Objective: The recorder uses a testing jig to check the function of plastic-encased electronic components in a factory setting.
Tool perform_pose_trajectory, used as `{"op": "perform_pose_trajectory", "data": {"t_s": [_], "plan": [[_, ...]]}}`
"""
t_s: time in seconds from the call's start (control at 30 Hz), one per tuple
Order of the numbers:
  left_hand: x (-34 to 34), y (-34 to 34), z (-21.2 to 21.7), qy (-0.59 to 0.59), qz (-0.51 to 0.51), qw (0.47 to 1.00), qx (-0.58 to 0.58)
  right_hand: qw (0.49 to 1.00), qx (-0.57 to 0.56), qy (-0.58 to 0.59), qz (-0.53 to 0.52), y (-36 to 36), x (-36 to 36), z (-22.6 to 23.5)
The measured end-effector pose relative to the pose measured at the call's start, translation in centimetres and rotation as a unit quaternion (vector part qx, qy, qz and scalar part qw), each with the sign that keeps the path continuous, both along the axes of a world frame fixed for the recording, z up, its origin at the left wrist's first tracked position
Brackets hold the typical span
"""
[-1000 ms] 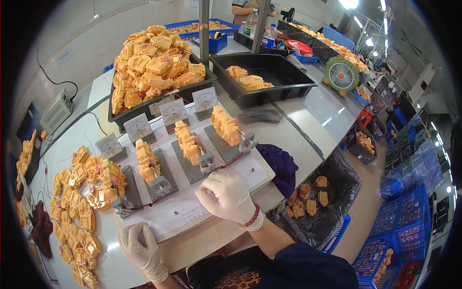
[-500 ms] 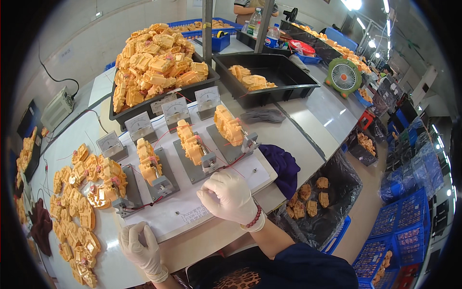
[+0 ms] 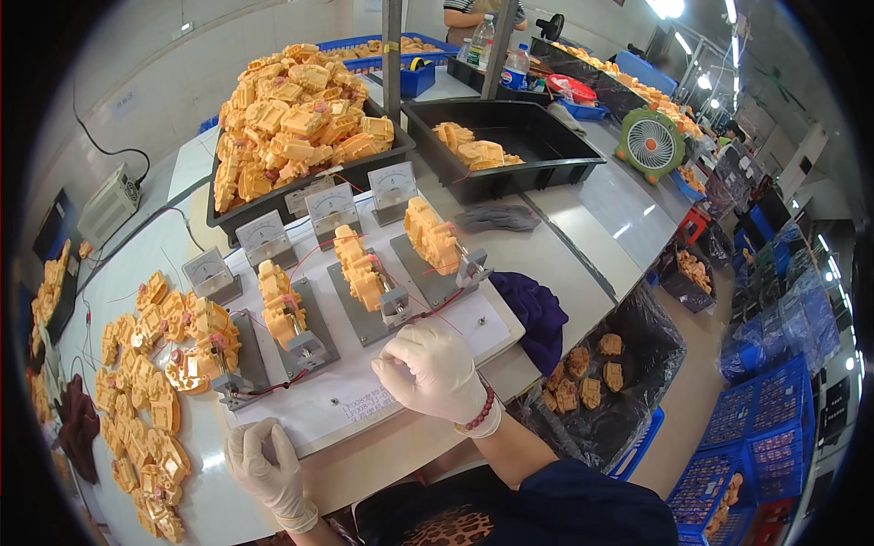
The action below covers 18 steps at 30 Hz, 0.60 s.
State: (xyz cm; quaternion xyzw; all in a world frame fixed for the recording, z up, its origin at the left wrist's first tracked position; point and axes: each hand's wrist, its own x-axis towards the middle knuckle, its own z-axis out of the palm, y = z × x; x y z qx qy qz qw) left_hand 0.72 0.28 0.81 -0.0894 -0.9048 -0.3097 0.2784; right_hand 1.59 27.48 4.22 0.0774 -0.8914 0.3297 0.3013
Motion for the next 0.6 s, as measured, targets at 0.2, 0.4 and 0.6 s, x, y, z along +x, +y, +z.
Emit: {"op": "perform_pose_trajectory", "data": {"t_s": [0.2,0.4,0.6], "plan": [[-0.15,-0.26,-0.23,0.020,-0.012,1.000,-0.015,1.000,0.005,0.004,0.004,0.01,0.01,0.08],[-0.09,-0.23,-0.02,0.015,-0.014,1.000,-0.020,1.000,0.008,0.013,0.002,-0.02,-0.03,0.14],[-0.08,-0.31,-0.18,0.011,-0.013,1.000,-0.012,1.000,0.010,0.014,0.001,-0.02,-0.06,0.01]]}}
